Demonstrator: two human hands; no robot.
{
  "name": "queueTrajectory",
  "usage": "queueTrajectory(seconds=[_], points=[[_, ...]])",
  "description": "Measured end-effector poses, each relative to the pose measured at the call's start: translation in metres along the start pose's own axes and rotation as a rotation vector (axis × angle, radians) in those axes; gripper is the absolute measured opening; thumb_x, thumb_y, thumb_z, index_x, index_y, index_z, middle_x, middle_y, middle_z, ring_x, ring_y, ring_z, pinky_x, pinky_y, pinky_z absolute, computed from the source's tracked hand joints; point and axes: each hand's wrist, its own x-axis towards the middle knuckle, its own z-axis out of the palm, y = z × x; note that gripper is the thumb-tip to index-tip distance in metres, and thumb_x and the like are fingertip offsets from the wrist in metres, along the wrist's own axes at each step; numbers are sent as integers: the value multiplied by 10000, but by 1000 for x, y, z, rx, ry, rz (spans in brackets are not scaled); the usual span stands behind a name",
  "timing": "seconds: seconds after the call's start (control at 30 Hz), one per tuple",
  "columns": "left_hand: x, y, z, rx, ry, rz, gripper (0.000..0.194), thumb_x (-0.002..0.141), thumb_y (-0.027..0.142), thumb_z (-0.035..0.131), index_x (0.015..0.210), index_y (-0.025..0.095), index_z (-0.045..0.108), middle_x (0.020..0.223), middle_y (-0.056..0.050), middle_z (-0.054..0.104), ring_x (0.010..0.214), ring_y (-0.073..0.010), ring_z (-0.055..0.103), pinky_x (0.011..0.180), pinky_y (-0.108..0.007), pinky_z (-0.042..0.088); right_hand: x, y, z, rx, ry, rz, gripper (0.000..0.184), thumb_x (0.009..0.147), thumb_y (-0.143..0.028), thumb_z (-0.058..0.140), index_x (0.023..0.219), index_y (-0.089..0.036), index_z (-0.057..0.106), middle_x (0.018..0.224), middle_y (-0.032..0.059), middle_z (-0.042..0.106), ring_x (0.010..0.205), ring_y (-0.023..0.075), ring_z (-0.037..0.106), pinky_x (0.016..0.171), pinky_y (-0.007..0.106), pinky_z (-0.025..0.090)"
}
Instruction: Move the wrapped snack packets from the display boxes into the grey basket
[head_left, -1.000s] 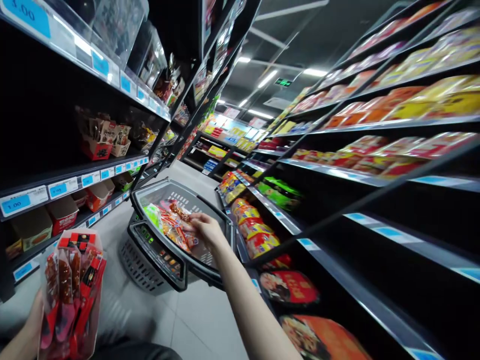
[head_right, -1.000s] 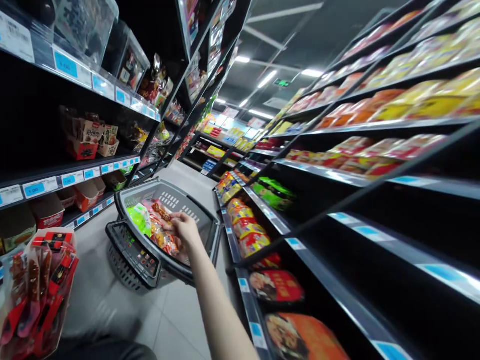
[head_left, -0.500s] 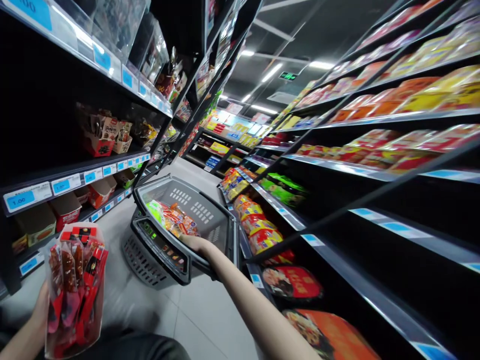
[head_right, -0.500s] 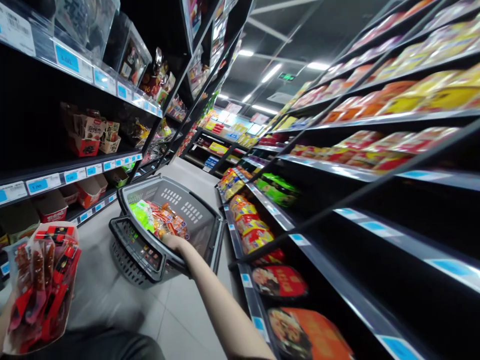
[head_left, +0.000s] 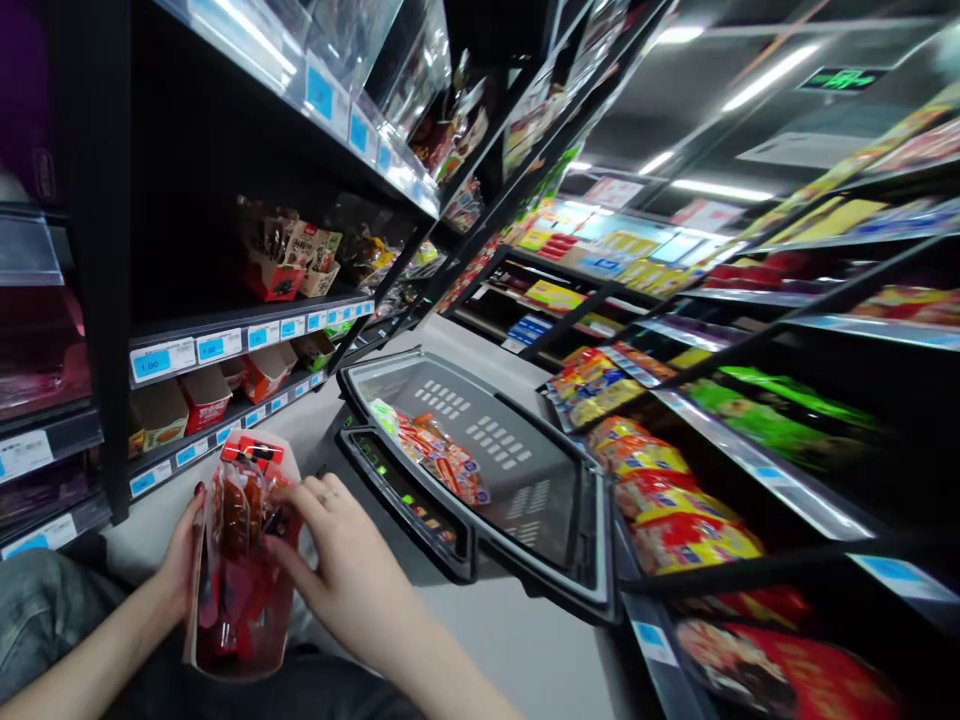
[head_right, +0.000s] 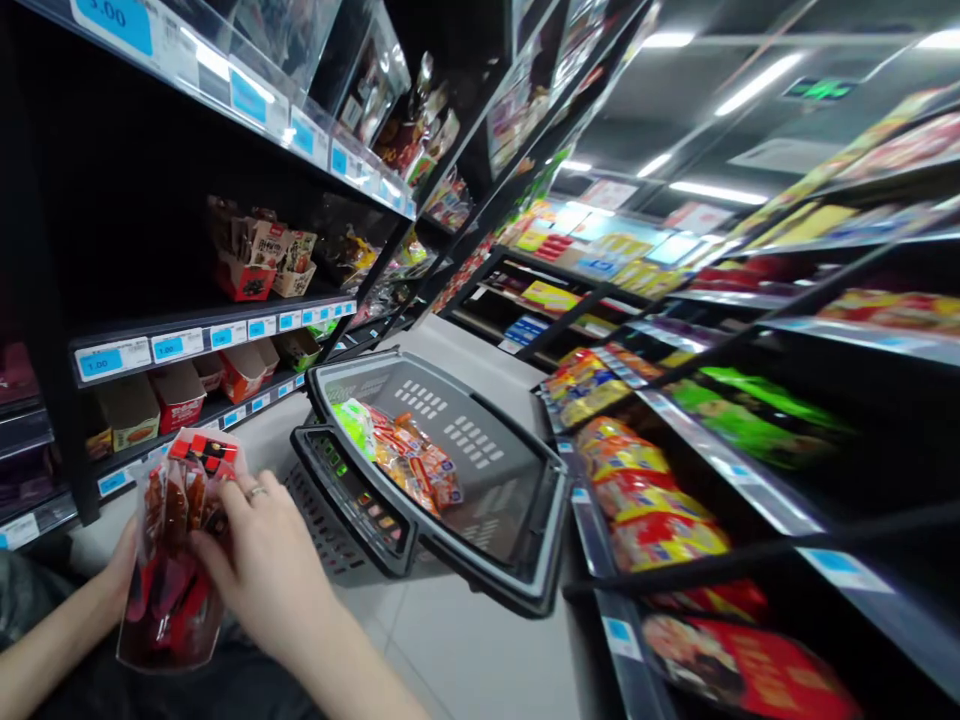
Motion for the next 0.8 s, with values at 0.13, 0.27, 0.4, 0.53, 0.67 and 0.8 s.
queueTrajectory(seconds=[0.13, 0.27, 0.4, 0.53, 0.67, 0.8], points=[[1, -2, 3, -25, -16, 43, 417, 852, 428, 524, 1016, 93, 711, 1002, -140, 746, 1118, -300, 618, 1052, -423, 392, 16, -7, 33, -80, 32, 122, 113, 777, -258, 670, 811, -188, 588, 844, 68, 625, 830, 261, 489, 718, 401, 378], [-2, 0, 10, -39, 62, 91, 350, 835, 405, 557, 952, 122, 726, 929, -102, 765, 1092, -281, 636, 1049, -402, 402, 20, -5, 48, -42, 216, 167, 155, 815, -162, 549, 663, -195, 544, 776, 45, 572, 780, 231, 475, 687, 369, 321], [-2, 1, 11, -13, 92, 94, 414, 832, 432, 550, 1030, 98, 694, 939, -109, 763, 1066, -283, 649, 1038, -412, 418, 20, 6, 40, 307, 500, 236, 225, 841, -198, 466, 616, -195, 475, 711, 20, 507, 662, 166, 474, 616, 299, 352], [-1, -1, 4, 13, 61, 60, 513, 822, 470, 552, 1163, 95, 632, 1007, -119, 749, 1061, -302, 649, 1029, -449, 423, 12, 19, 31, 737, 627, 372, 227, 854, -348, 490, 672, -213, 487, 588, -28, 501, 535, 137, 467, 524, 255, 365], [-2, -2, 1, 43, 74, 4, 513, 826, 474, 551, 1204, 133, 614, 1002, -94, 754, 1045, -290, 659, 1030, -446, 423, -7, 24, 37, 945, 720, 478, 293, 840, -443, 559, 678, -210, 490, 526, -61, 468, 463, 100, 410, 470, 216, 353], [-8, -2, 9, 88, 190, 15, 419, 848, 434, 530, 1088, 123, 675, 833, -76, 772, 919, -272, 705, 971, -429, 474, -23, 28, 41, 1084, 630, 489, 303, 776, -484, 646, 720, -199, 558, 549, -47, 514, 448, 90, 419, 429, 198, 363]])
